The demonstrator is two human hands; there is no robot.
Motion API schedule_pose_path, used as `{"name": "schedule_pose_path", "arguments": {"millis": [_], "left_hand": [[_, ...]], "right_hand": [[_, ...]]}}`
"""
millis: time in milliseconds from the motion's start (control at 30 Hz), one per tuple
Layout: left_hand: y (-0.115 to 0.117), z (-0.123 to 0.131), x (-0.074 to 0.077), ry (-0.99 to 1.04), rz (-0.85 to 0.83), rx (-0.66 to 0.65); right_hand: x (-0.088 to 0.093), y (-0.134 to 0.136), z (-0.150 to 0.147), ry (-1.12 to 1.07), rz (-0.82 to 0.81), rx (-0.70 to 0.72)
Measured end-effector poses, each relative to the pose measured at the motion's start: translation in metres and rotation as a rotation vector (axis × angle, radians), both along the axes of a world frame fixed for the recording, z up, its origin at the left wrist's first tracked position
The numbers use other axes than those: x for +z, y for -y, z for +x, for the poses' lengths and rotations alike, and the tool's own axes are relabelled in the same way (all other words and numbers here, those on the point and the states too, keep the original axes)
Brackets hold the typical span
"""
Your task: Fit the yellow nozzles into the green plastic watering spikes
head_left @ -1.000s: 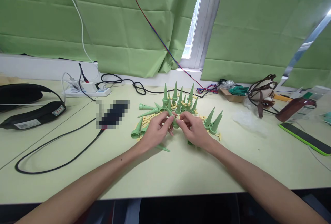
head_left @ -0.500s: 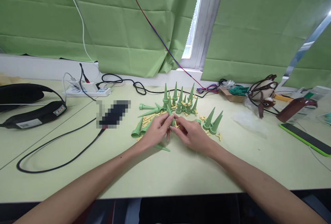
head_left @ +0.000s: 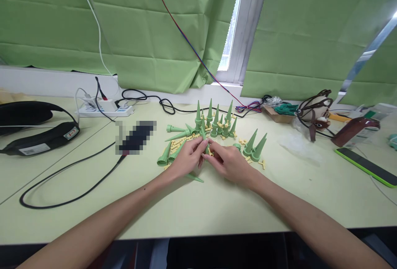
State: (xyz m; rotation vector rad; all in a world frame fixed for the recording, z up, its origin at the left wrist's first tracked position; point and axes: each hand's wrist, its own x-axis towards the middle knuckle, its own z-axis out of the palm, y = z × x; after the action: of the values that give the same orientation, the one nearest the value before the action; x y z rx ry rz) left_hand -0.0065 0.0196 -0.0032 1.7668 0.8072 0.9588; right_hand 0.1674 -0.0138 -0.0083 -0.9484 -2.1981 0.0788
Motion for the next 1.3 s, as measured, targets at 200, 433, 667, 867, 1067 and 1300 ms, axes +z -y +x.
{"name": "schedule_pose_path", "arguments": {"millis": [200, 433, 667, 867, 1067, 1300], "left_hand": [[-0.001, 0.000, 0.000, -0.007, 0.004, -0.010], [-0.001, -0.001, 0.001, -0.030, 0.003, -0.009], [0.000, -0.001, 0.005, -0.032, 0.005, -0.006], [-0.001, -0.001, 0.006, -0.043, 0.007, 0.007], [0.000, -0.001, 0.014, -0.106, 0.069, 0.070], [-0.001, -0.005, 0.013, -0.349, 0.293, 0.213]], "right_hand": [[0.001, 0.001, 0.000, 0.007, 0.000, 0.007], [0.003, 0.001, -0.001, 0.028, 0.007, -0.005], [0.002, 0.000, -0.001, -0.022, 0.023, -0.045], [0.000, -0.001, -0.001, -0.091, 0.031, -0.065], [0.002, -0.002, -0.002, -0.179, -0.015, -0.155], [0.001, -0.010, 0.002, -0.288, 0.029, -0.257]]}}
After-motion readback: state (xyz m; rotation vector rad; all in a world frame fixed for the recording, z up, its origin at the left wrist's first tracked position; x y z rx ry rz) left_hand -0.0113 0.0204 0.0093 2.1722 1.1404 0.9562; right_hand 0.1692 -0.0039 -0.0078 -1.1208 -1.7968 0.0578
